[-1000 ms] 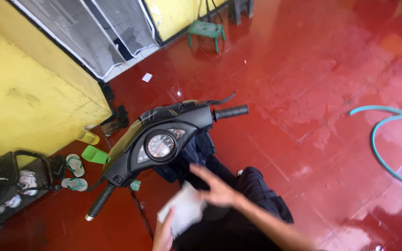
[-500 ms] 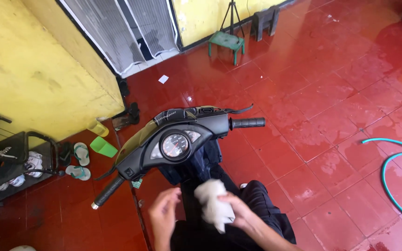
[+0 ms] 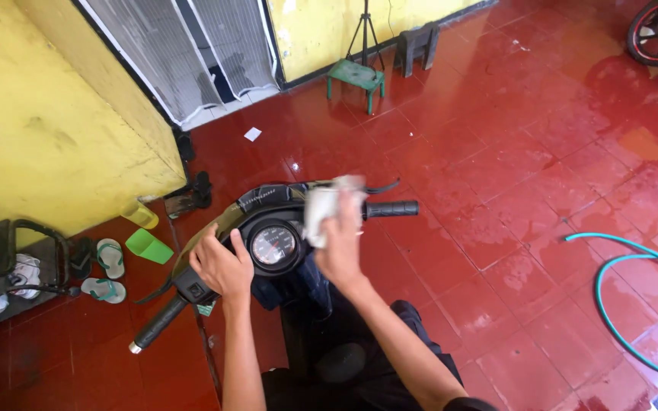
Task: The person wipes the dashboard and handlebars of a black scooter using a white cloth. They repeatedly clean the instrument cluster, the left and right handlebar grips, and the surrounding plastic panels. The person folds the cloth occasionally to use a clean section while wiping the scooter's front section.
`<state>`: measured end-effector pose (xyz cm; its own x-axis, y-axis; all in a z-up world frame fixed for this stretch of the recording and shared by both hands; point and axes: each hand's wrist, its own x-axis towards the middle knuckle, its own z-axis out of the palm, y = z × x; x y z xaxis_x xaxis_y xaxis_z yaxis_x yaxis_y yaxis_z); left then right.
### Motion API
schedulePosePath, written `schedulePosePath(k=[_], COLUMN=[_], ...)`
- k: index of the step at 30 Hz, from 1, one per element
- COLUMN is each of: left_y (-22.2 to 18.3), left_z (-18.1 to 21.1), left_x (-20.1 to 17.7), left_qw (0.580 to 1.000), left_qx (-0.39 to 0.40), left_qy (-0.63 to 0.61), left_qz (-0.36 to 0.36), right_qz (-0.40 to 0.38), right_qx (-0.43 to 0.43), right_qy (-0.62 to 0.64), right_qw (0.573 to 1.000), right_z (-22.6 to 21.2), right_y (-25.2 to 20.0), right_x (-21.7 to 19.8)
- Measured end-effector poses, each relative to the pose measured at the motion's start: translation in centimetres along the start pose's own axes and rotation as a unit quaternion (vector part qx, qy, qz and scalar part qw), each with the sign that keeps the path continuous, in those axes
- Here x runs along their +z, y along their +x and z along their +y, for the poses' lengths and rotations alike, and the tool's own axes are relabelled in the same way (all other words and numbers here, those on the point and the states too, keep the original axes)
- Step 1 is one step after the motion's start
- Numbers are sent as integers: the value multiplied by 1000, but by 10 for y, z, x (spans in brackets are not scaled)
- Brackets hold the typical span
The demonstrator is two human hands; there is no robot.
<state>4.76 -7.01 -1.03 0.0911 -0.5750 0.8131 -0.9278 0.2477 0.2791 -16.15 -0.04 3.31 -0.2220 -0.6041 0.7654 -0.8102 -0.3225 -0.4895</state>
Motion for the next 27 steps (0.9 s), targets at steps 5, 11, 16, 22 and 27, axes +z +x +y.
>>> schedulePosePath(k=[5, 11, 16, 22, 27], left_y=[5, 9, 8, 12, 9], left_z=[3, 4, 2, 5, 3], left_x=[-8, -8, -8, -13, -15], left_qw=[1000, 1000, 999, 999, 998], left_qx=[6, 11, 19, 29, 42], left_qy=[3, -13, -14, -19, -24], left_qz=[16, 17, 26, 30, 29], right_qz=[-77, -93, -123, -165, -177], right_qx=[61, 87, 84, 81, 67], right_qy=[-1, 8, -5, 19, 63], right_qw=[995, 992, 989, 983, 980], right_z=[0, -26, -52, -52, -59], right_y=[-35, -58, -67, -72, -85], right_x=[50, 57, 49, 35, 23])
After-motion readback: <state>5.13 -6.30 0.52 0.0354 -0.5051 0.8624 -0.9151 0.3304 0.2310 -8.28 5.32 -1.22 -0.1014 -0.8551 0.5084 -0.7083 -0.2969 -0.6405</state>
